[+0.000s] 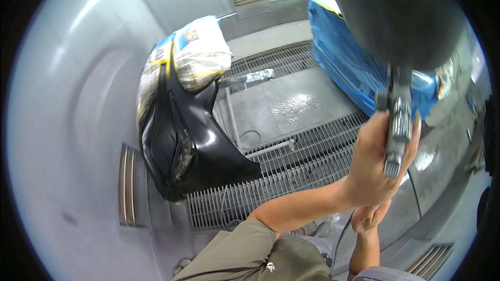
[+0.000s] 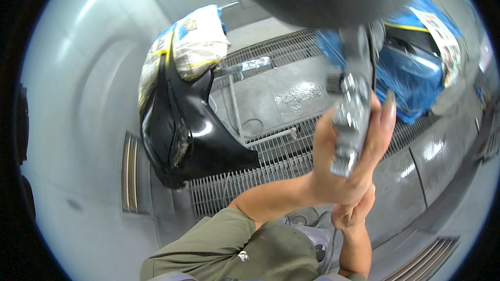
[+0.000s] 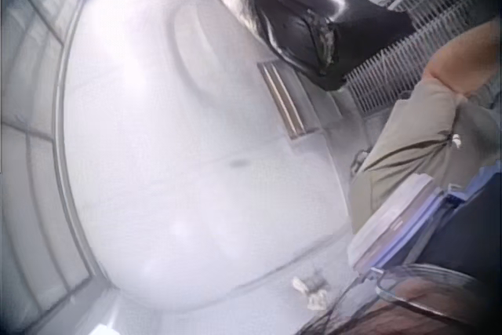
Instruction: The person removes a respirator mask, then uses a spray gun to apply paint to a black car bumper and a blue car hood in a paint booth. They move between the two parts, applying multiple coats, and finally walk to a mixing station to refill the spray gun.
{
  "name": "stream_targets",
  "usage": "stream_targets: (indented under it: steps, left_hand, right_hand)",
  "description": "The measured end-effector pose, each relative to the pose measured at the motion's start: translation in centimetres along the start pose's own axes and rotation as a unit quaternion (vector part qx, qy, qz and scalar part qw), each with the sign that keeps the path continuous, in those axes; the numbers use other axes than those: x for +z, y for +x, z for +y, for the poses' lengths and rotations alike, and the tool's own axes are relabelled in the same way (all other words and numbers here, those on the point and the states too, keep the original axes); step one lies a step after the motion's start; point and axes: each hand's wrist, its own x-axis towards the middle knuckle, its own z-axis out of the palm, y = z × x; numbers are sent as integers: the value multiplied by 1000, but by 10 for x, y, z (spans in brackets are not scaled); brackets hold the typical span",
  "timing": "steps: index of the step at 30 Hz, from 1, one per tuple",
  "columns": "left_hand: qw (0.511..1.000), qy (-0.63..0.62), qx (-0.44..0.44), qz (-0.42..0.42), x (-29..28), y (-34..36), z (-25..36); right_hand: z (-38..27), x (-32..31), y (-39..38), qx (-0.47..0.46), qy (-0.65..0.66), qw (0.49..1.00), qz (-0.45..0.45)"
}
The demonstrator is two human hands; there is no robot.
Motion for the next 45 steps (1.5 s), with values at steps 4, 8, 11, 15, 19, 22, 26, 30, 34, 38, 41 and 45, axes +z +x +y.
stream_targets:
  steps: [4, 8, 11, 15, 19, 22, 26, 30, 34, 38, 41, 45]
  left_hand:
    - [993, 81, -84, 8, 29, -38, -37]
    - [959, 150, -238, -31, 35, -82, -75]
    - [960, 154, -225, -61, 38, -104, -96]
    - [905, 260, -295, -163, 19, -110, -106]
    - [828, 321, -406, -218, -31, -116, -107]
    - [879, 306, -361, -56, -60, -128, -128]
    - [843, 351, -397, -96, -73, -162, -175]
    - [813, 393, -419, -95, -92, -206, -210]
    - [804, 387, -447, -65, -96, -237, -230]
    - [809, 408, -424, 18, -77, -248, -248]
    - [788, 381, -482, 46, -59, -247, -262]
    - [779, 401, -477, 65, -32, -248, -280]
  right_hand:
    - [27, -77, 43, 18, -59, 965, -255]
    - [52, -118, 72, 115, -4, 959, -257]
    - [99, -111, 88, 85, 67, 960, -259]
    - [142, -87, 71, 115, 200, 947, -224]
    - [157, -84, 84, 220, 122, 946, -203]
    - [168, -83, 102, 356, 16, 908, -219]
    - [187, -64, 86, 404, -44, 877, -255]
    - [204, -46, 55, 381, -145, 856, -318]
    - [222, -43, 42, 323, -196, 855, -356]
    - [249, -49, 46, 263, -198, 865, -379]
    - [266, -65, 54, 303, -176, 852, -390]
    - [288, -90, 63, 289, -148, 862, -390]
